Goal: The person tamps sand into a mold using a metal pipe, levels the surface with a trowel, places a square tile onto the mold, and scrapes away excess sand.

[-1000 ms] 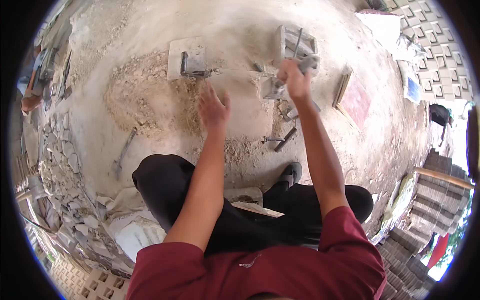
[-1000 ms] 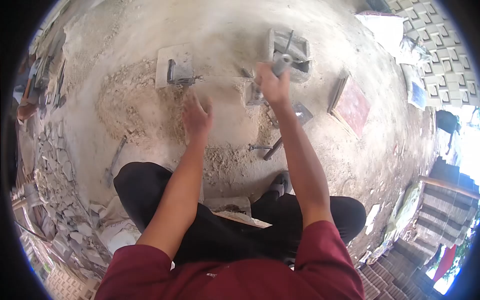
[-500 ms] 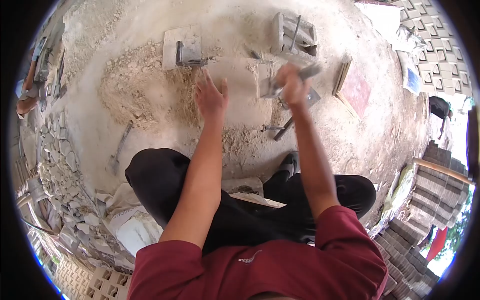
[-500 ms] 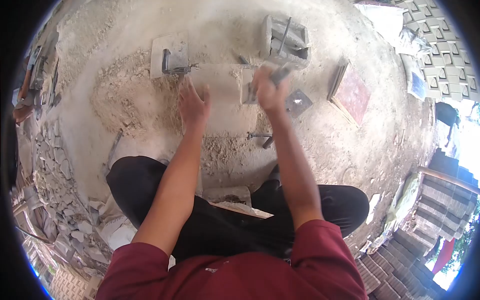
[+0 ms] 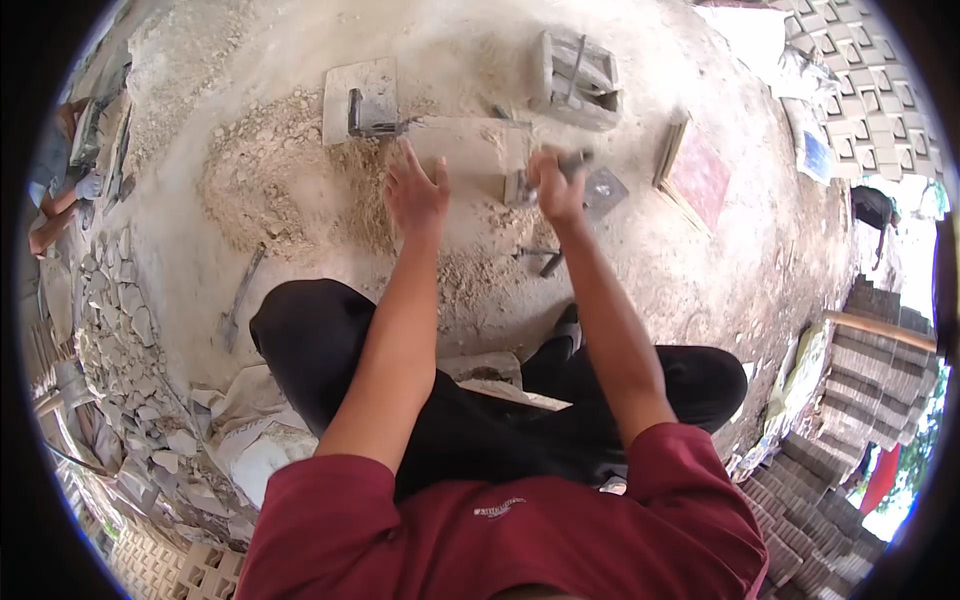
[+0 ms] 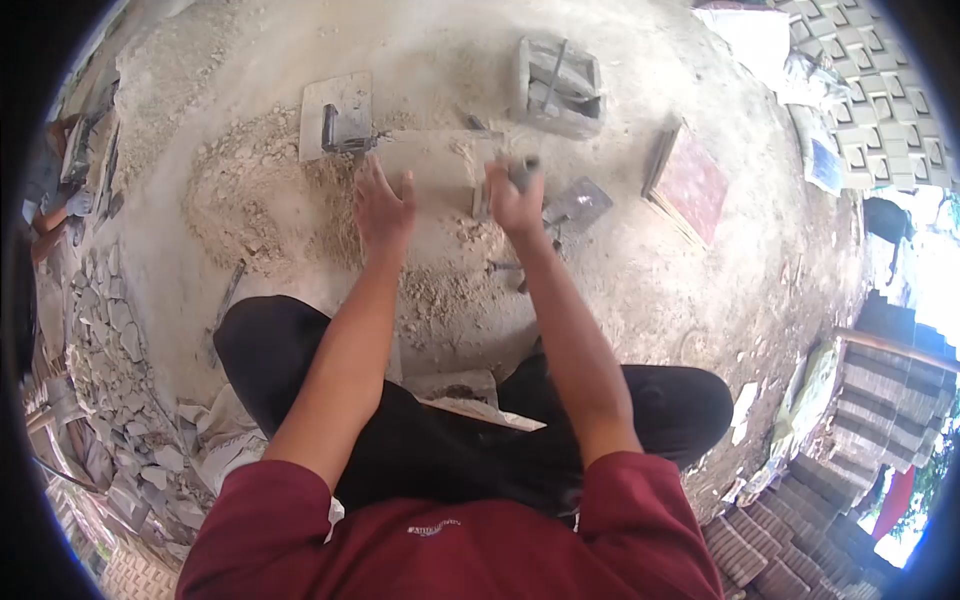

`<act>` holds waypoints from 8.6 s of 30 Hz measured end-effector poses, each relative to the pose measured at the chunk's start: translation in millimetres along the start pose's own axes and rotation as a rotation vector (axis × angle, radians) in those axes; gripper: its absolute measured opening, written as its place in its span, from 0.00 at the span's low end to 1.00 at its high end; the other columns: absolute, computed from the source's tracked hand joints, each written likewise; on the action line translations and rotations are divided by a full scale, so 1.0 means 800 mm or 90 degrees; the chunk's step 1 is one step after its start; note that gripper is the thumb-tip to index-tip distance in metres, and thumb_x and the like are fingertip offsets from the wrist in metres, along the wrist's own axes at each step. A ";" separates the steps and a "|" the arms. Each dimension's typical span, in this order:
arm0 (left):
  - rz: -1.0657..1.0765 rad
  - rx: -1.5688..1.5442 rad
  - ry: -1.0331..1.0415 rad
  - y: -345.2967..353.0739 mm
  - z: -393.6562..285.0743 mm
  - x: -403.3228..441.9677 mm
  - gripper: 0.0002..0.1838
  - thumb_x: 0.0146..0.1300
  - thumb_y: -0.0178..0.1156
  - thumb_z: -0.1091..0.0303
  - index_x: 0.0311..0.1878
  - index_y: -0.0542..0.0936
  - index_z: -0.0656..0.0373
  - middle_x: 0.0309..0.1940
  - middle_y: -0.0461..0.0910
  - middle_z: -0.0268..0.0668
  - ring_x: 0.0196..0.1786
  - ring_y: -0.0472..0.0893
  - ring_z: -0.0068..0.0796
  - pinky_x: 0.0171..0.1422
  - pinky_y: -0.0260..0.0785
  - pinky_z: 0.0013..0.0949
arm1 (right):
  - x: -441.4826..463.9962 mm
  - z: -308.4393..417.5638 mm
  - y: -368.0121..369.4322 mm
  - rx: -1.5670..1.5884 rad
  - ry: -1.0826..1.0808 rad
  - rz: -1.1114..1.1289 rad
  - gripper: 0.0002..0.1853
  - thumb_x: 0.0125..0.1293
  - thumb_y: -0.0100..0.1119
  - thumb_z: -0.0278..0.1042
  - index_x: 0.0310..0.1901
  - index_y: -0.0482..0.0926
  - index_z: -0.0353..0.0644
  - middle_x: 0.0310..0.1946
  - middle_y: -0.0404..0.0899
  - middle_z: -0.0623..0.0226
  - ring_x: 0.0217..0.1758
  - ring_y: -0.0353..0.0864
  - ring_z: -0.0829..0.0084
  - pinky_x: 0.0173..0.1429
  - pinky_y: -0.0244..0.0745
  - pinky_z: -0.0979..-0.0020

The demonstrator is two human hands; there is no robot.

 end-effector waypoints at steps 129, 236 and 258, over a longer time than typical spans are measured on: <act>-0.056 -0.162 -0.084 0.006 0.077 -0.035 0.31 0.73 0.40 0.45 0.48 0.76 0.71 0.43 0.78 0.59 0.48 0.78 0.57 0.54 0.70 0.51 | 0.042 0.072 0.040 0.037 -0.015 -0.024 0.20 0.69 0.46 0.26 0.16 0.66 0.45 0.13 0.64 0.80 0.14 0.62 0.87 0.16 0.51 0.78; -0.111 -0.205 -0.089 0.004 0.075 -0.030 0.28 0.74 0.38 0.49 0.39 0.75 0.68 0.37 0.78 0.57 0.44 0.77 0.59 0.51 0.66 0.54 | 0.097 -0.017 0.067 0.059 -0.023 -0.146 0.13 0.66 0.48 0.25 0.22 0.65 0.43 0.15 0.62 0.78 0.15 0.61 0.84 0.17 0.53 0.75; -0.019 -0.208 -0.097 0.010 0.079 -0.028 0.26 0.73 0.41 0.51 0.42 0.75 0.69 0.38 0.78 0.56 0.43 0.77 0.58 0.48 0.68 0.53 | 0.102 0.003 0.101 0.055 -0.102 -0.087 0.17 0.66 0.44 0.29 0.18 0.60 0.46 0.12 0.57 0.76 0.13 0.52 0.82 0.19 0.52 0.75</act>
Point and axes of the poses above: each hand's wrist, its own x-axis towards the middle knuckle, its own y-axis out of the palm, z = x × y, the point moved 5 cm from there along x, towards the middle knuckle
